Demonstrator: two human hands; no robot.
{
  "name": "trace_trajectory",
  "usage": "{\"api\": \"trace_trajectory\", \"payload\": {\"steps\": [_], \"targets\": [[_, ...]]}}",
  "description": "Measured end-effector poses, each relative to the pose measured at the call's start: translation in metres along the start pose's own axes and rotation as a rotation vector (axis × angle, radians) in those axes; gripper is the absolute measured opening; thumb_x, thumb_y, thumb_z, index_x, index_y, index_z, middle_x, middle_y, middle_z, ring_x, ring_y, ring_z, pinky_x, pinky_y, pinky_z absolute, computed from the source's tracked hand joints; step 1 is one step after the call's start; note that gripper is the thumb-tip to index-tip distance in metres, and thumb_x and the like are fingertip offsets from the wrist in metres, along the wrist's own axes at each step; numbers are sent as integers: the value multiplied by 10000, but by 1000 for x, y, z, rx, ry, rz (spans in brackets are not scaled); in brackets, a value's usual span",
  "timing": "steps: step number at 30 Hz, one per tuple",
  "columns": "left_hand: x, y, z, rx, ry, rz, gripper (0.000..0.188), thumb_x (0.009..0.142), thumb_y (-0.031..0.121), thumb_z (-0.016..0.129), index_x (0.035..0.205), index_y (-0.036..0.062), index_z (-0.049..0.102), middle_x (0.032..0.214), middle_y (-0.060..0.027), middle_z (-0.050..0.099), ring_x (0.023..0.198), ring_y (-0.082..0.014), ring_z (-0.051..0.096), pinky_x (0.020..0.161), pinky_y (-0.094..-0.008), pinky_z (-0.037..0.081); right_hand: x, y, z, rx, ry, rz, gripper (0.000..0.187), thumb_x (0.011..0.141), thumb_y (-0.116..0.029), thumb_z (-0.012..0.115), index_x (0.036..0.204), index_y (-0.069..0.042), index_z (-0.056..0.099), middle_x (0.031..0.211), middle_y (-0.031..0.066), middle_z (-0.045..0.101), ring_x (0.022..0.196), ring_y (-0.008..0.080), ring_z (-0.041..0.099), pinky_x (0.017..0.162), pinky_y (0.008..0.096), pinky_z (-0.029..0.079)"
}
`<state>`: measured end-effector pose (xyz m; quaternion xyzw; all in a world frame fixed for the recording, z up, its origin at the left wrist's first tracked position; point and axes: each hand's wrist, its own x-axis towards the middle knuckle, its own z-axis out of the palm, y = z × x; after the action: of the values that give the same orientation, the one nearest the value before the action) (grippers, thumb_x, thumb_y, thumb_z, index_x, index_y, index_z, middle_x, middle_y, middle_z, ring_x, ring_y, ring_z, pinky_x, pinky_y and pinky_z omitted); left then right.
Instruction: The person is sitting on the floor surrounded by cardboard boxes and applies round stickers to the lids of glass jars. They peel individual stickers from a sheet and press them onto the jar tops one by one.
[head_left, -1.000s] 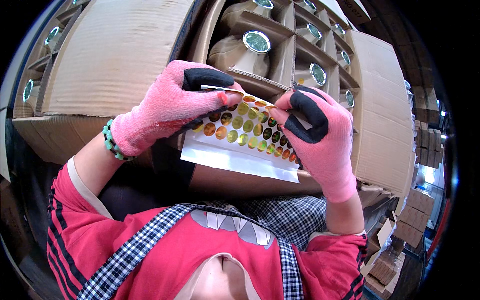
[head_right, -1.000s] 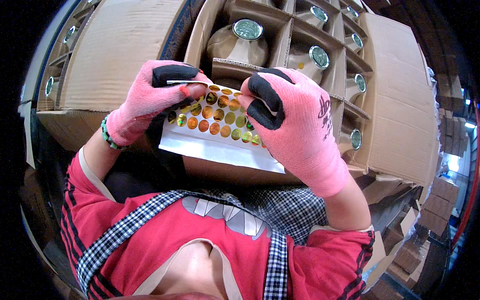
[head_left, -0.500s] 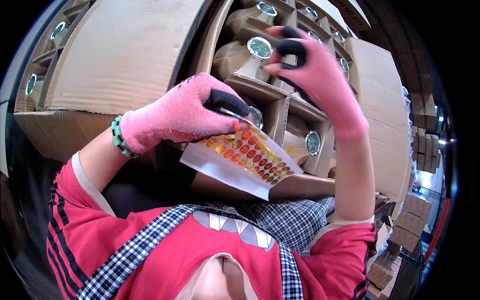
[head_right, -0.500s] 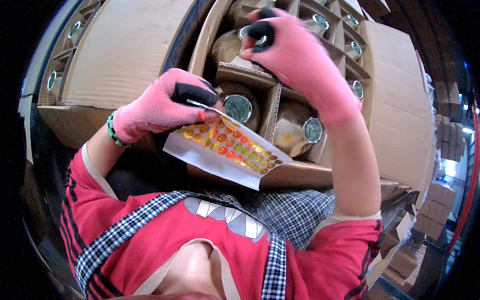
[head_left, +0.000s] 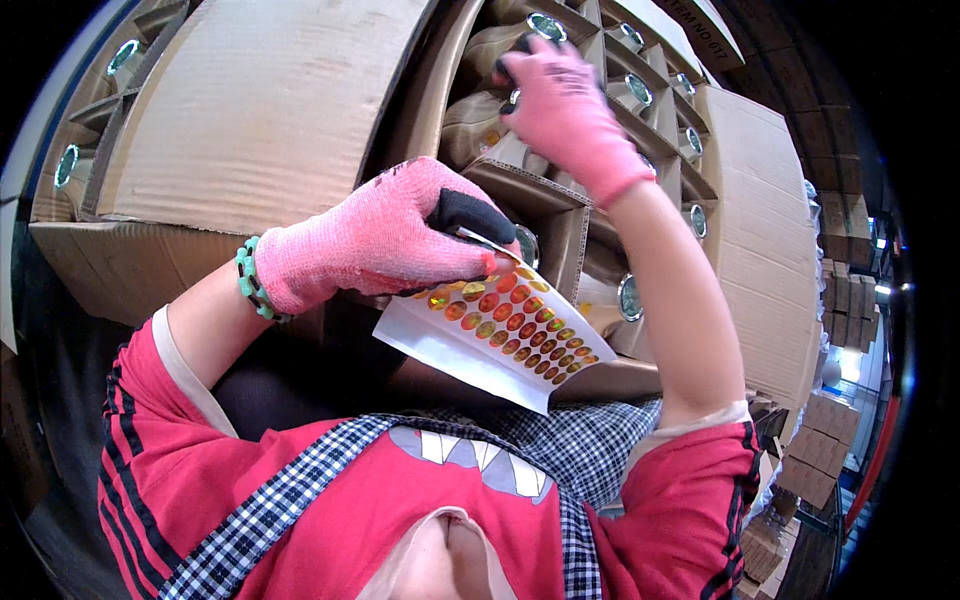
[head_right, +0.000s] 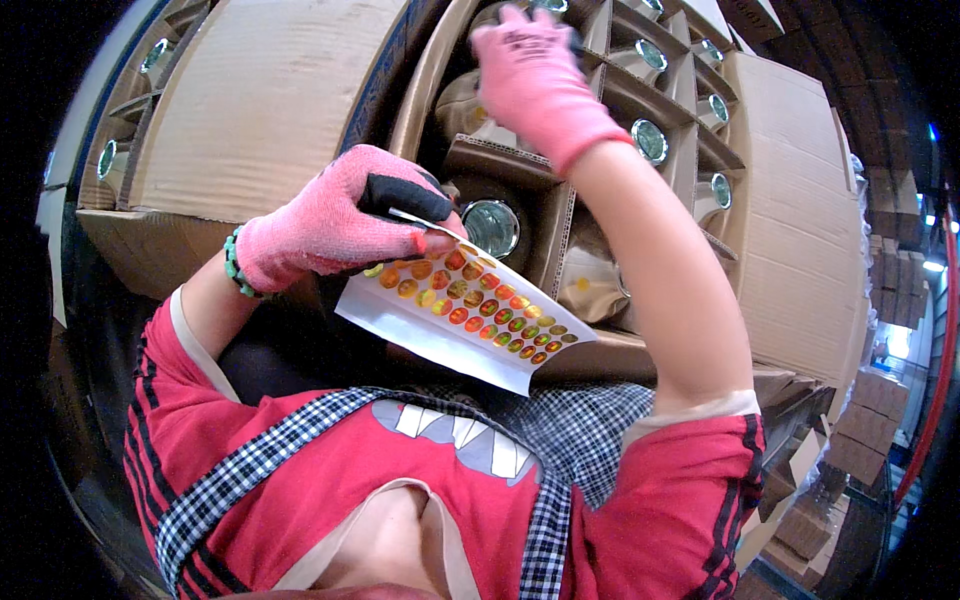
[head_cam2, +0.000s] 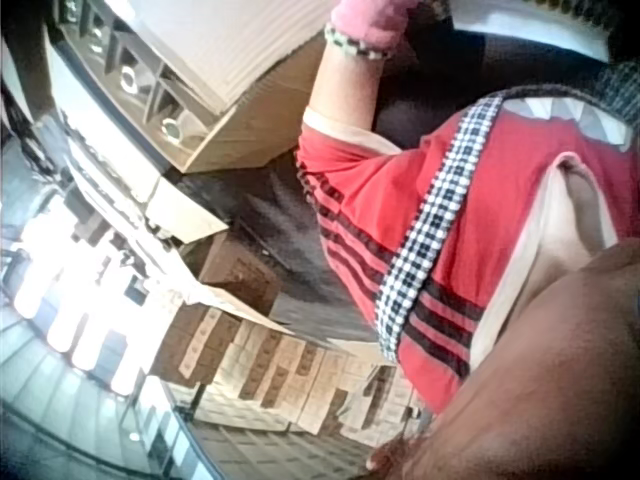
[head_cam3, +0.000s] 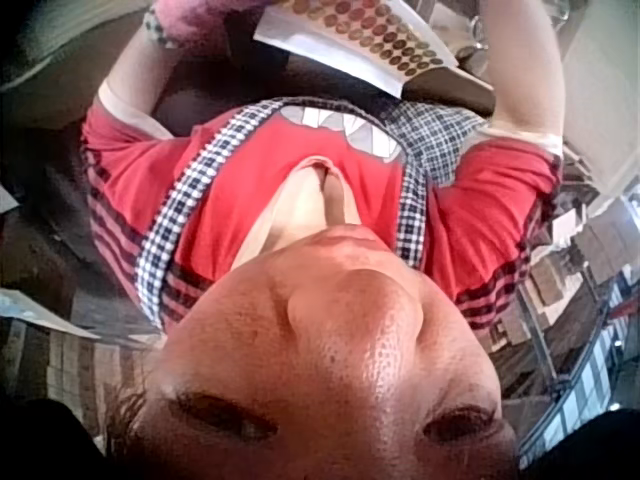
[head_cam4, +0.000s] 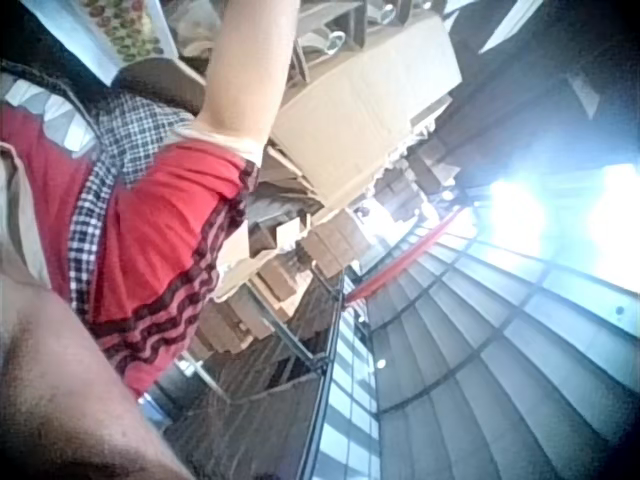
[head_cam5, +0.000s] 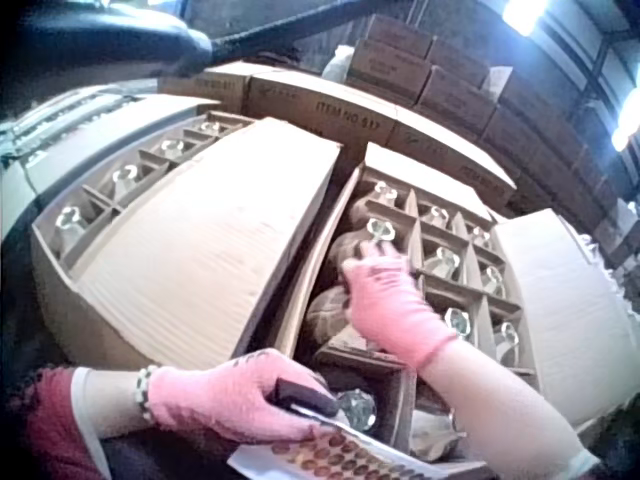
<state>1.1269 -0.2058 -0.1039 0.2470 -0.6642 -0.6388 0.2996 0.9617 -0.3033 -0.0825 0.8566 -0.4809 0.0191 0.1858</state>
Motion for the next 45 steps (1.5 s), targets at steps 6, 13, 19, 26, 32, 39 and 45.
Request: {"api": "trace_trajectory", "payload": {"steps": [6, 13, 19, 26, 32, 39, 45], "targets": [[-1, 2, 5, -263, 230, -14, 197, 734, 141, 638, 848, -19, 620, 723, -29, 608, 672, -40, 529, 599, -180, 439, -75, 1, -87, 952, 194, 117, 230, 682, -159, 663, 837, -14, 574, 763, 89, 574, 731, 183, 571, 649, 266, 437], [1, -1, 3, -79, 241, 130, 185, 736, 130, 638, 856, -10, 622, 725, -14, 588, 685, -44, 523, 618, -177, 431, -102, -14, -96, 767, -149, 127, 146, 644, -23, 641, 771, 13, 578, 755, 84, 573, 727, 176, 545, 687, 270, 428], [-2, 0, 4, -32, 282, 166, 191, 737, 121, 617, 848, -34, 608, 812, -69, 588, 743, -87, 536, 665, -209, 430, -105, -13, -94, 780, -31, 125, 135, 633, -7, 633, 752, 17, 574, 701, 89, 566, 678, 194, 543, 670, 268, 425], [-3, 1, 5, -196, 340, 53, 235, 771, 153, 609, 932, -18, 590, 786, -41, 603, 717, -69, 547, 645, -201, 464, -106, -16, -92, 548, 231, -4, 149, 607, -20, 658, 739, -32, 590, 712, 81, 581, 705, 233, 566, 716, 314, 444], [-7, 4, 2, -194, 338, 21, 240, 775, 154, 605, 935, -24, 590, 768, -40, 602, 683, -68, 545, 607, -197, 461, -107, -19, -89, 468, 290, -59, 150, 587, -25, 674, 710, -55, 594, 703, 52, 587, 726, 222, 570, 741, 329, 442], [-3, 11, 4, -204, 315, -3, 250, 762, 163, 621, 923, -26, 596, 752, -52, 609, 670, -69, 549, 603, -193, 452, -107, -19, -87, 521, 290, -67, 186, 574, -12, 671, 736, -54, 589, 737, 66, 585, 765, 249, 564, 758, 345, 435], [-11, 10, 0, -136, 418, -55, 204, 741, 118, 629, 884, -25, 604, 757, -35, 609, 691, -65, 543, 622, -184, 434, -90, 69, -78, 1037, 449, 335, 161, 682, -142, 678, 756, -32, 586, 754, 20, 587, 674, 69, 524, 615, 194, 414]]}}
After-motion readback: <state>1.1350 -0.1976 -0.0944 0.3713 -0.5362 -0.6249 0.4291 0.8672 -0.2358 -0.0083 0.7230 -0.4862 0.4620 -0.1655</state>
